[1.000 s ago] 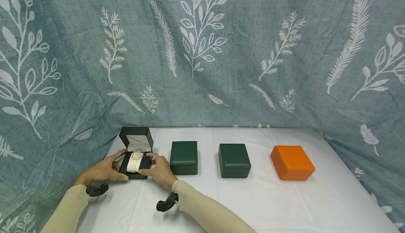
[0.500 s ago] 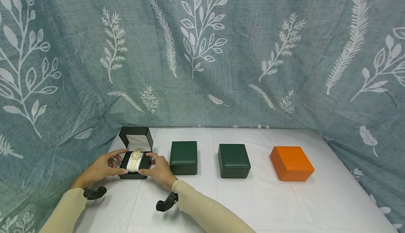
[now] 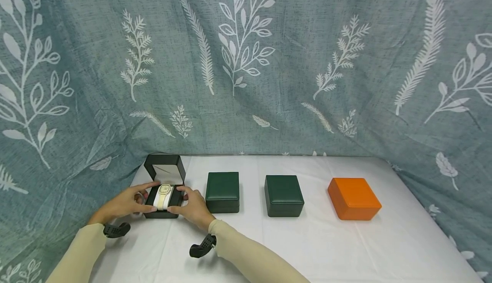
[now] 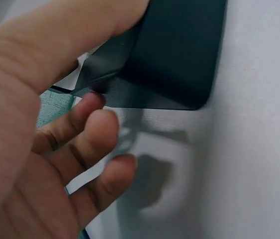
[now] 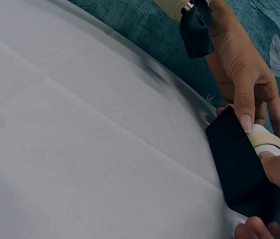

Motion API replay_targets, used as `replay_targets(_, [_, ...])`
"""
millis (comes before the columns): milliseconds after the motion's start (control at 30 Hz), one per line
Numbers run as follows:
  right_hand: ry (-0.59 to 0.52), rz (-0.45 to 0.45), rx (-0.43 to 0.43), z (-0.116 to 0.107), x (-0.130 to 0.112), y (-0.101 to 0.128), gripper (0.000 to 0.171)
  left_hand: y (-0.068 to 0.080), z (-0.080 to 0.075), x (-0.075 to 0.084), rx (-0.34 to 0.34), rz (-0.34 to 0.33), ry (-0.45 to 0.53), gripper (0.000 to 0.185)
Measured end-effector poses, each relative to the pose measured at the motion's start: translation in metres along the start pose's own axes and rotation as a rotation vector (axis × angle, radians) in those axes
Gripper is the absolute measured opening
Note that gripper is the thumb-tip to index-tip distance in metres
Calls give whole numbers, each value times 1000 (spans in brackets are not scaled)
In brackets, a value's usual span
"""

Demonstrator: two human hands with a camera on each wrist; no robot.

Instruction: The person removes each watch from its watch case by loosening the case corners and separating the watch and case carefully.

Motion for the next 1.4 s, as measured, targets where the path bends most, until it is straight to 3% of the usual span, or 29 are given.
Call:
replay_targets(400, [-3, 2, 6, 2, 5, -5, 67, -10, 1, 1, -84, 37, -46, 85])
replay_targets(767, [3, -4, 2, 2, 2, -3, 67, -16, -2, 7, -46, 25, -273, 88])
replay_targets(1233, [4, 0, -6, 0, 0, 1, 67, -17, -3, 13, -18, 42, -321, 88])
replay_targets(1400, [9, -11, -2, -1, 1, 1, 66, -18, -5, 17, 4, 89, -395, 88])
Point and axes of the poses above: each hand's wrist, its own y-axis away from the middle knuckle, its own z-axis out of the palm, x = y × z, the point moved 7 cm from there along -y, towards the middle knuckle, and after that the axes turned 3 degrees about z, right-handed, at the moved point
